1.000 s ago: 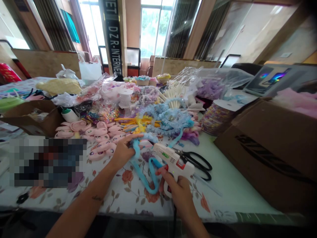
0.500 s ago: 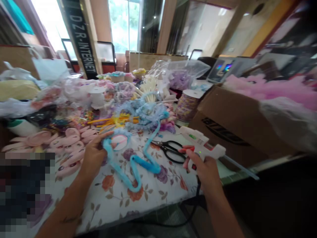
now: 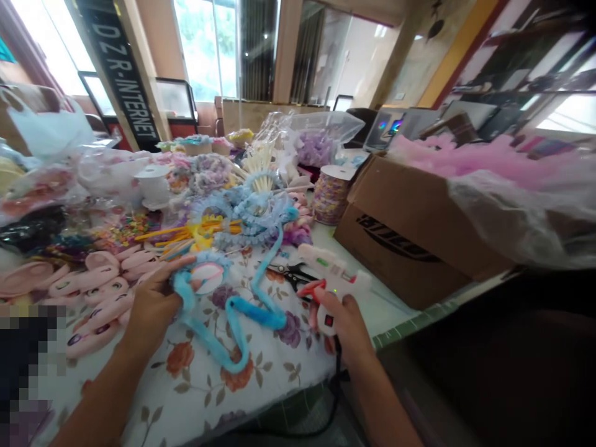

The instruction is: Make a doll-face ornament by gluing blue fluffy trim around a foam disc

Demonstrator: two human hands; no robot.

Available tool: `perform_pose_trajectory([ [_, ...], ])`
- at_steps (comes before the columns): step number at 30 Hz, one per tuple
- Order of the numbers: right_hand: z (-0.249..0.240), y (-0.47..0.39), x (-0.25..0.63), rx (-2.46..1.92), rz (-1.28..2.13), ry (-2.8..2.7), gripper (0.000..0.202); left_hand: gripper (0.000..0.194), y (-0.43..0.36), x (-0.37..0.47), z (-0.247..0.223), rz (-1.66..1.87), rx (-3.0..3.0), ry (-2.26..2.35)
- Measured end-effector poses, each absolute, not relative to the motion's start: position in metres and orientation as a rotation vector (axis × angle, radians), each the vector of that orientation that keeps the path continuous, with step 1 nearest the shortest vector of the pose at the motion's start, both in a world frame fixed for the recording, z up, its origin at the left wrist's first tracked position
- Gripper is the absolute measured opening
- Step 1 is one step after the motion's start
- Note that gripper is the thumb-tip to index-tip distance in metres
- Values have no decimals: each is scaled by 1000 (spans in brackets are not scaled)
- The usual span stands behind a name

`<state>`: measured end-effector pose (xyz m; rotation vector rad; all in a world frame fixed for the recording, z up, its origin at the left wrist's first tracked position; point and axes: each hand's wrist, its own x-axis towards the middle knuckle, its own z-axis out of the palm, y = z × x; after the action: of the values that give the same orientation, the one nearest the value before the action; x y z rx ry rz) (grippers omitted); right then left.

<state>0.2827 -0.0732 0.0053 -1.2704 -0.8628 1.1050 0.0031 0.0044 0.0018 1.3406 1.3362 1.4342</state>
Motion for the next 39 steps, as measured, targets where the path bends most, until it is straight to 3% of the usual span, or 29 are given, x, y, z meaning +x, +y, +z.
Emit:
perform_pose_trajectory([
  [8,-7,-78,209,-1161,1380,-1020,39,47,3,4,7,1425,1385,1355],
  [23,-6,-89,184,-1293,1219,-1106,25,33,0,0,14,1509,1712,1201],
  [39,-9,-89,182,-1393,1164,-1162,34,30,-5,5,13,1422,1863,1227],
])
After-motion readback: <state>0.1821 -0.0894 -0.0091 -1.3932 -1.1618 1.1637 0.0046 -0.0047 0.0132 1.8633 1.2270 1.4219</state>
